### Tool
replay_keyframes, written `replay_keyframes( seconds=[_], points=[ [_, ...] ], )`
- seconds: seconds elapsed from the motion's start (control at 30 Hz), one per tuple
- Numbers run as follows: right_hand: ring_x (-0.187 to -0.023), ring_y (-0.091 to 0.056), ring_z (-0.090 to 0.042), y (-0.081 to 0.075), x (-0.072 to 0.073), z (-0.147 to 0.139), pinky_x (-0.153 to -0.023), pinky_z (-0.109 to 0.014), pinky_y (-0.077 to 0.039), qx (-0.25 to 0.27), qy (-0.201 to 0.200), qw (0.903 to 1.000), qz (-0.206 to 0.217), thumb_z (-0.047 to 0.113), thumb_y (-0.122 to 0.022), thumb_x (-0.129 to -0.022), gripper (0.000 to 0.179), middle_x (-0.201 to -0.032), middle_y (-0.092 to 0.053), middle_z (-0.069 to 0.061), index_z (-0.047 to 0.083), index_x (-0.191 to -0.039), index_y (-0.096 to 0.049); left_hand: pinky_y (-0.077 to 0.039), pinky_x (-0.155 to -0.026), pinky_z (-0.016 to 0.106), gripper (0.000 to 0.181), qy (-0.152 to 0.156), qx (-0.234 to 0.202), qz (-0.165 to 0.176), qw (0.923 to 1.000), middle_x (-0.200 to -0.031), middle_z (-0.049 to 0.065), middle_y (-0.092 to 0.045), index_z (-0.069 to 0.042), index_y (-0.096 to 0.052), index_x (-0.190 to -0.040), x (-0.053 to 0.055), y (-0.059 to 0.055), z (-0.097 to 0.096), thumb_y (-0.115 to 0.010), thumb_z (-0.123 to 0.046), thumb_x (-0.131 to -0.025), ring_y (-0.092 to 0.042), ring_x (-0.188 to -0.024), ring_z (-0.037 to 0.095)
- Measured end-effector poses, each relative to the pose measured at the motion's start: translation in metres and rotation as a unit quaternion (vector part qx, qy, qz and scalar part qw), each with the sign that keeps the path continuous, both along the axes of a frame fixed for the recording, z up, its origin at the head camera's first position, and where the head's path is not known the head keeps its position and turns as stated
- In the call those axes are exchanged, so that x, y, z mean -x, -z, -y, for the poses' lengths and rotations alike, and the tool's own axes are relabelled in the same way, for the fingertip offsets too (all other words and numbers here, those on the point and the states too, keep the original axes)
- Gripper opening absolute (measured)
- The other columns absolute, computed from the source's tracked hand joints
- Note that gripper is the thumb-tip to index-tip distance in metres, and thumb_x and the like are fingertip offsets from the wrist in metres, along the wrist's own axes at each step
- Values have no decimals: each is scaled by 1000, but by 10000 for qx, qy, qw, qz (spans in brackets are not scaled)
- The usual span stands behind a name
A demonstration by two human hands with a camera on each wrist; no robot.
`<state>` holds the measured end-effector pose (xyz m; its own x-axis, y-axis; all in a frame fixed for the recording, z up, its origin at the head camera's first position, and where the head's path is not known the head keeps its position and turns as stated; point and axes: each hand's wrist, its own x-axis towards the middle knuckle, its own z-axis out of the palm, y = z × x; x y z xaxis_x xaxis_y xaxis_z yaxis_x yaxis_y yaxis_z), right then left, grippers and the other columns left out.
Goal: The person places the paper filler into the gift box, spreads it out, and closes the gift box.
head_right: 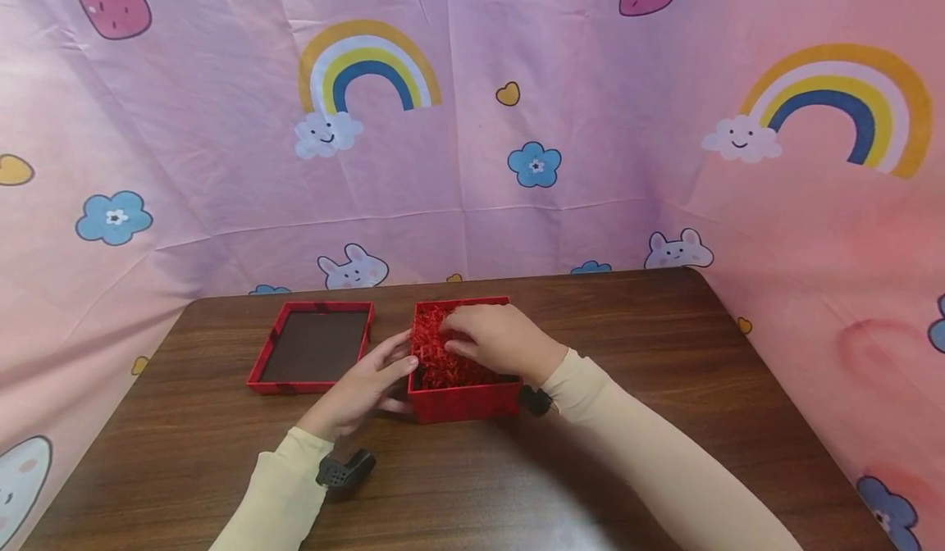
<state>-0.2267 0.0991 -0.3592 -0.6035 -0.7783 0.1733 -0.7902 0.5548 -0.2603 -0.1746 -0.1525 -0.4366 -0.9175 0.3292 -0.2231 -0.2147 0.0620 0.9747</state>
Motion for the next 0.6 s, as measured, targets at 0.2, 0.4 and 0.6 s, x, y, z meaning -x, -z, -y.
replay_keyframes(
  seconds=[0.2, 0.4, 0.6],
  points=[
    [-109, -70, -17, 18, -1, 4, -92, -41, -59, -413, 128, 9989, 201, 24, -73, -99, 32, -120, -71, -2, 14, -129, -69, -61, -83, 53, 76, -10, 44, 28, 10000, -163, 19, -36, -24, -28, -163, -2, 1, 1, -68, -40, -101, -45, -141, 47],
    [-100, -70, -17, 27, 3, 6, -88, -41, -59, -758, 8, 9970, 152, 21, -78, -94, 26, -110, -72, -1, 14, -118, -71, -62, -82, 53, 75, -8, -7, -42, 10000, -162, 22, -34, -23, -26, -164, -1, 2, 1, -66, -37, -102, -45, -142, 47],
    [-89, -69, -13, 30, 9, 8, -82, -38, -59, -1268, -394, 9908, 253, 21, -77, -95, 13, -96, -73, 4, 17, -107, -72, -61, -84, 54, 75, 60, -73, -62, 9999, -162, 26, -31, -19, -23, -165, -1, -1, 1, -64, -34, -104, -42, -143, 48]
  ],
)
